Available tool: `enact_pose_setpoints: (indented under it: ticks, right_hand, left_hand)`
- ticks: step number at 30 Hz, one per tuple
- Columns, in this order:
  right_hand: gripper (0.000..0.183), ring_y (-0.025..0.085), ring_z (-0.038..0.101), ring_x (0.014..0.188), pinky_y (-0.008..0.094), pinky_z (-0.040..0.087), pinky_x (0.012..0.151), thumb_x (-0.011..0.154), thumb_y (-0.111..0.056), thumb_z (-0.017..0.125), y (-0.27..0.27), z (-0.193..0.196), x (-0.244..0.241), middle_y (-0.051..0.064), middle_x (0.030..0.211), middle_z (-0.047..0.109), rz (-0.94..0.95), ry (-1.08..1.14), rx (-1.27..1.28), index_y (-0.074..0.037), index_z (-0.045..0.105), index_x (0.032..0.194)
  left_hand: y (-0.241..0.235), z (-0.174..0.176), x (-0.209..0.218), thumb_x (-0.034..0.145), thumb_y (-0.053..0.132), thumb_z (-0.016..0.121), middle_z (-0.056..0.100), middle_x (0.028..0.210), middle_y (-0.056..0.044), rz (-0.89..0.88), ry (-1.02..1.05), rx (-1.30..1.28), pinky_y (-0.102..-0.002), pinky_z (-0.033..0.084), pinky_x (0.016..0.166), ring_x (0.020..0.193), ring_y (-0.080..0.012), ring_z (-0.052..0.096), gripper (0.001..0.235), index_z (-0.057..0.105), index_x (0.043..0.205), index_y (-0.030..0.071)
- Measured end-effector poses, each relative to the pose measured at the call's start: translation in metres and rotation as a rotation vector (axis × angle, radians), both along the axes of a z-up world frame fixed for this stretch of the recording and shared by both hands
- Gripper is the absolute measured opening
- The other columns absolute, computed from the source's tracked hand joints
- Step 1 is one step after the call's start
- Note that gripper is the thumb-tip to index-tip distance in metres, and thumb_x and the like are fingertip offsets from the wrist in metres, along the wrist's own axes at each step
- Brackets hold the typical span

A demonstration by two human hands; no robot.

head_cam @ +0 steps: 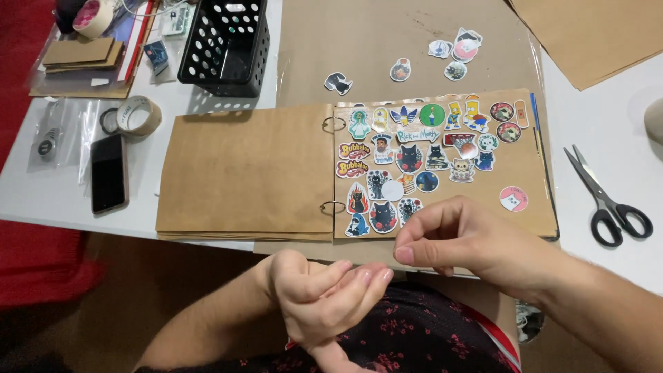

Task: Cutting out a sticker, peeling off its backing, and placing it onto a page in a scrapbook

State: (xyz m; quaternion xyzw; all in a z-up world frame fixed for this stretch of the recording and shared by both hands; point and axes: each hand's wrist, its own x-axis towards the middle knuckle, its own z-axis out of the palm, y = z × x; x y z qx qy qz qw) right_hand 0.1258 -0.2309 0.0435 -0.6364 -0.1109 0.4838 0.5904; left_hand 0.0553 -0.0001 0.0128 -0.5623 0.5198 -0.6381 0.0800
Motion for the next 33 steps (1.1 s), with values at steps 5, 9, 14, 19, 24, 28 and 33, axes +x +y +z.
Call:
enact_pose_setpoints:
  ticks: [5,9,14,19,24,28,33]
  right_hand:
    - [0.015,0.012,0.051,0.059,0.026,0.035,0.056,0.083,-0.011,0.083,0.0,0.002,-0.003,0.006,0.065,0.067,-0.017,-0.022,-0.011,0.004,0.082,0.079]
    - [0.015,0.01,0.052,0.058,0.026,0.036,0.053,0.085,-0.013,0.081,-0.003,0.001,-0.006,0.004,0.063,0.068,-0.005,-0.168,0.014,0.001,0.082,0.08]
    - [0.013,0.006,0.049,0.055,0.023,0.038,0.05,0.085,-0.017,0.079,-0.005,0.001,-0.011,-0.002,0.06,0.058,-0.019,-0.455,0.06,-0.006,0.082,0.08]
    - [0.013,0.007,0.044,0.053,0.022,0.04,0.051,0.086,-0.025,0.074,-0.001,0.011,-0.018,-0.007,0.055,0.046,-0.005,-0.894,0.099,-0.014,0.078,0.08]
    - [0.009,0.015,0.055,0.065,0.027,0.043,0.062,0.084,-0.017,0.077,-0.003,0.007,-0.022,-0.001,0.073,0.059,0.007,-1.348,0.142,-0.015,0.073,0.092]
    - [0.011,0.021,0.054,0.069,0.03,0.046,0.064,0.09,-0.012,0.07,-0.011,-0.001,-0.018,0.005,0.08,0.058,0.092,-1.639,0.178,-0.009,0.072,0.101]
    - [0.015,0.015,0.058,0.069,0.027,0.046,0.053,0.098,-0.021,0.071,-0.014,0.001,-0.008,0.001,0.084,0.062,0.258,-2.272,0.208,-0.009,0.07,0.106]
  left_hand:
    - [-0.002,-0.008,-0.001,0.087,-0.007,0.083,0.084,0.088,0.003,-0.056,0.023,-0.016,-0.021,0.062,0.077,0.083,-0.006,0.073,0.071,0.039,0.142,-0.001]
    - [-0.001,-0.003,-0.015,0.113,0.061,0.053,0.084,0.091,-0.009,-0.064,0.384,-0.061,-0.026,0.058,0.081,0.083,-0.014,0.073,0.054,0.038,0.14,0.017]
    - [-0.019,-0.017,-0.028,0.103,0.011,0.064,0.078,0.102,-0.006,-0.07,0.854,-0.451,-0.036,0.056,0.094,0.098,-0.023,0.068,0.066,0.018,0.152,0.009]
    - [-0.036,-0.006,-0.04,0.089,-0.001,0.081,0.076,0.109,-0.014,-0.185,1.534,-0.929,-0.038,0.055,0.112,0.117,-0.0284,0.068,0.098,0.011,0.157,0.004]
    - [-0.039,0.013,-0.032,0.082,0.002,0.078,0.075,0.082,-0.002,-0.184,1.88,-1.163,-0.032,0.048,0.11,0.094,-0.0139,0.068,0.093,0.023,0.156,0.007]
    - [-0.032,0.014,-0.026,0.078,0.009,0.078,0.056,0.148,-0.004,-0.156,2.09,-1.17,-0.025,0.042,0.109,0.094,-0.0013,0.068,0.022,0.071,0.098,0.017]
    - [-0.029,0.01,-0.024,0.08,0.01,0.078,0.073,0.078,0.002,-0.544,2.43,-1.322,-0.019,0.05,0.075,0.075,-0.0051,0.066,0.091,0.028,0.156,0.005]
